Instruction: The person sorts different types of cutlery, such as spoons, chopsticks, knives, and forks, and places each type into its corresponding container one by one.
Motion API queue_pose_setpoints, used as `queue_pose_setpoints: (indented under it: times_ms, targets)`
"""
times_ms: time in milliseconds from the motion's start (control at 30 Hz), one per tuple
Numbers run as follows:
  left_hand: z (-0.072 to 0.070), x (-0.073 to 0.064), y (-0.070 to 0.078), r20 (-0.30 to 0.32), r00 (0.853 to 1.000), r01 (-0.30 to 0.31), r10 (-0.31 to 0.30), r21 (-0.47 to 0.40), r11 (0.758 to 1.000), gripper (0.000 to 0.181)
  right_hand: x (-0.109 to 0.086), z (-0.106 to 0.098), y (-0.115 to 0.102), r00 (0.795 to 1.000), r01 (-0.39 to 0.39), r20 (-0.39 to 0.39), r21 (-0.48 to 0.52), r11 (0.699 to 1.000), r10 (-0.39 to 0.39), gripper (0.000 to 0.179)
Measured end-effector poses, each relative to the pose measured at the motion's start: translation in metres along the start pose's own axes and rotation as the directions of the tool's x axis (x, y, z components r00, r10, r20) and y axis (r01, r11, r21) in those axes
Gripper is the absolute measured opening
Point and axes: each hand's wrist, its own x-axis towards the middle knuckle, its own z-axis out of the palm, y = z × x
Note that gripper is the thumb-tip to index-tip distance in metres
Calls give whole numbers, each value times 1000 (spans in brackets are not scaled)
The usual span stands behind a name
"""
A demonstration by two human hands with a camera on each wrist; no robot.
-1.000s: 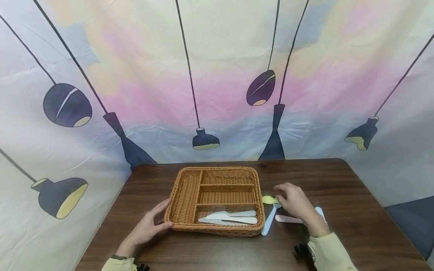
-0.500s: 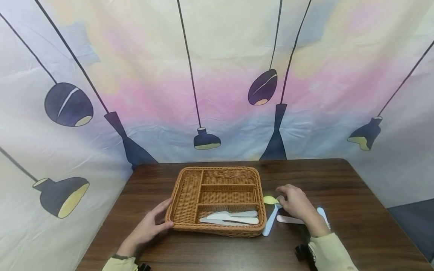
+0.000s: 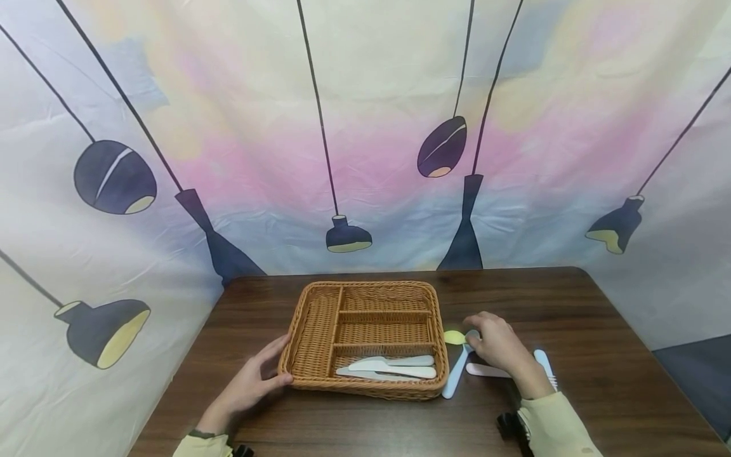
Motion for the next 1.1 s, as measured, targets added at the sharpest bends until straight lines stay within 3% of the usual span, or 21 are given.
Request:
queue_pose_setpoints:
  times_ms: [367, 1100]
  targets:
    - [0, -1, 1, 4, 1000, -20, 20, 10, 1000, 87, 1, 4, 3, 999, 54, 6, 10, 999, -54, 23]
    - [0, -1, 2, 3, 1000, -8, 8, 13, 1000, 86, 1, 11, 7, 999, 41, 33, 30, 999, -42, 24]
